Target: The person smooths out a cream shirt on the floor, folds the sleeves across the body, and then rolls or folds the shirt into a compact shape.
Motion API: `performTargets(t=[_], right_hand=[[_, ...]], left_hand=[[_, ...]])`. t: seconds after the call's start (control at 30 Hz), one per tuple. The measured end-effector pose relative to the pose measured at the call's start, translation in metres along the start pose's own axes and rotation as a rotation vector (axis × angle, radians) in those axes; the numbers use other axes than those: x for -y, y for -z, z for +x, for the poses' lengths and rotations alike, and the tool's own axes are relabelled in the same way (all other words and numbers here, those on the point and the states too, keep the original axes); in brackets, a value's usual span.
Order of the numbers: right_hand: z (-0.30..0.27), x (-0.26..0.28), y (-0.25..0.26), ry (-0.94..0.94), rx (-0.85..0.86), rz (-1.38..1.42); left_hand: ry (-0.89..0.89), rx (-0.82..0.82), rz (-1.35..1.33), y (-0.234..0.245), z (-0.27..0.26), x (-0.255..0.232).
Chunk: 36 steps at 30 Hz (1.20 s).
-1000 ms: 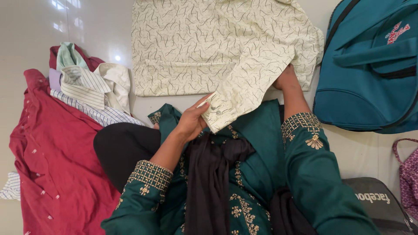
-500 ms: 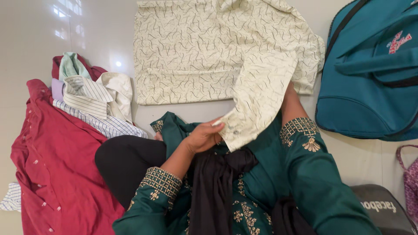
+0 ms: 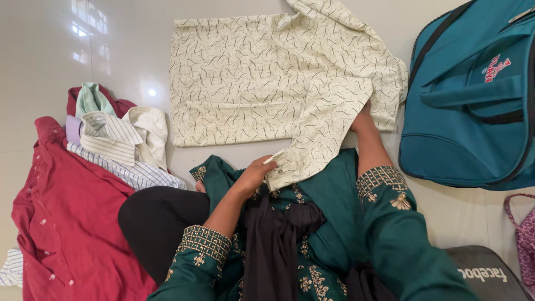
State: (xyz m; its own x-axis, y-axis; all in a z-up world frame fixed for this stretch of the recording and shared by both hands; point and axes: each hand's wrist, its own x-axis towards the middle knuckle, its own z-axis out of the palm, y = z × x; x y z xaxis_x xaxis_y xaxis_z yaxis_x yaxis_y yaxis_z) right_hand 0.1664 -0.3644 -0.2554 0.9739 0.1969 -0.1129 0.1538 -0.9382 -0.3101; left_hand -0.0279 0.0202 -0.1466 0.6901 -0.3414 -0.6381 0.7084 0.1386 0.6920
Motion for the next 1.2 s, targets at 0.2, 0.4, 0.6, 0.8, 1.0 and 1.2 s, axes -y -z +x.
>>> performTargets(t=[0.2, 0.4, 0.6, 0.8, 1.0, 1.2], right_hand=[[-0.031, 0.006, 0.048, -0.285, -0.088, 0.094], [-0.068, -0.012, 0.070, -0.504, -0.215, 0.050], [-0.077, -0.050, 0.061, -0.698, -0.092, 0.153], [-0.075, -0.084, 0.039, -0.645, -0.133, 0.142], [-0.075, -0.084, 0.035, -0.721, -0.180, 0.069], [-0.070, -0.053, 0.058, -0.845, -0.058, -0.027]], left_hand=[[-0.044, -0.239, 0.938, 0.008, 0.004, 0.002], [-0.167, -0.450, 1.146, 0.029, -0.007, -0.018], [-0.217, -0.649, 1.389, 0.116, -0.011, -0.054], [-0.104, -0.755, 1.364, 0.150, 0.001, -0.047], [0.027, -0.770, 1.371, 0.158, 0.017, -0.039], [-0.020, -0.806, 1.361, 0.165, 0.012, -0.036]])
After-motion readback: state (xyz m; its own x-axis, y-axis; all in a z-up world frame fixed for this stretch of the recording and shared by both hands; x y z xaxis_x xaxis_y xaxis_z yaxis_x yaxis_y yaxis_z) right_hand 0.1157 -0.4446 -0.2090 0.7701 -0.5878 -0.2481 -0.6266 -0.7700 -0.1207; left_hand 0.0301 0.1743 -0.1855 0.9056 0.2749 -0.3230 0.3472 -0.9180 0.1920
